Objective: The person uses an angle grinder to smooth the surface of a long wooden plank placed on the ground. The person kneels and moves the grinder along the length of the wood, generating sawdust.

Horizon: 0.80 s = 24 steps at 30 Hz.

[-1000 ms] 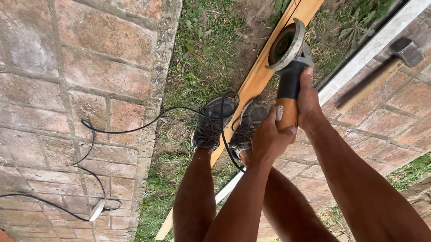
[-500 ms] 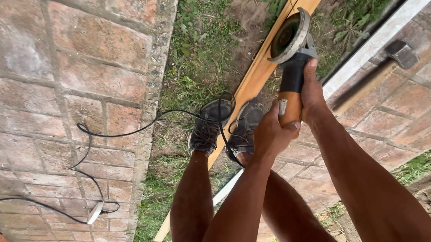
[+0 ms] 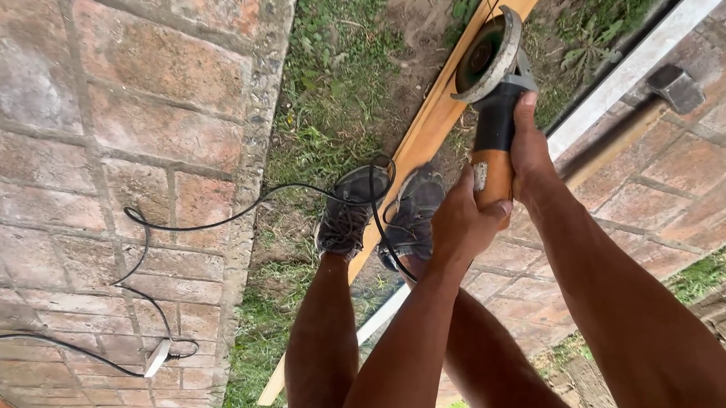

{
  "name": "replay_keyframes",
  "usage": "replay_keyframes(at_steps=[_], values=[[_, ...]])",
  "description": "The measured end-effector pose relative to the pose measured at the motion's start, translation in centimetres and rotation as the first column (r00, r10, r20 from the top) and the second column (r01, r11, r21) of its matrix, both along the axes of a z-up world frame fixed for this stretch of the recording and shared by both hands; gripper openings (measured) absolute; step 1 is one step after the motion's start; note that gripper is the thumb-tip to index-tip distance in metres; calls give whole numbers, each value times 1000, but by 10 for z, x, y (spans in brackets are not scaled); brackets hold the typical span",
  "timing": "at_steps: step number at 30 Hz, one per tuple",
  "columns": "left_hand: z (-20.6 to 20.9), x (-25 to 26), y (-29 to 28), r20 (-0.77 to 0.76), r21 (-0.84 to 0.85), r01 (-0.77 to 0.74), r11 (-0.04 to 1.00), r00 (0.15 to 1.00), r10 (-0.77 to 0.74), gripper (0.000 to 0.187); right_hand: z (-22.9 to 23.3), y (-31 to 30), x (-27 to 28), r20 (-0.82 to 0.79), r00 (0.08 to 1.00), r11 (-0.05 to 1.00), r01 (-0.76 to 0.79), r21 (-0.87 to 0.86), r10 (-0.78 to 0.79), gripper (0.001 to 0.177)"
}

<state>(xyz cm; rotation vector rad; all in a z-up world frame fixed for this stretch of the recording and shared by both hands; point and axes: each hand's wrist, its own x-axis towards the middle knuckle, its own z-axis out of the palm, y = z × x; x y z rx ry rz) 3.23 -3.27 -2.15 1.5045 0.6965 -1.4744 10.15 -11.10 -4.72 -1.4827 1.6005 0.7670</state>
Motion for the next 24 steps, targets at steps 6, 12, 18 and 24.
replay_keyframes(at_steps=[6,12,18,24], values=[[2,8,4,-11,-22,-9,1000,1000,9,88,-6,-3,4,-57,997,998,-54,-19,53,94],[-1,4,5,-3,-24,-5,1000,1000,5,89,-5,2,2,-51,998,999,-37,-14,36,99],[7,21,9,-37,-13,-26,1000,999,26,91,-37,-30,-17,-18,1000,998,-3,58,4,103],[-3,25,7,-31,-39,3,999,1000,-4,92,-39,-30,-8,-41,999,999,28,40,-26,105]])
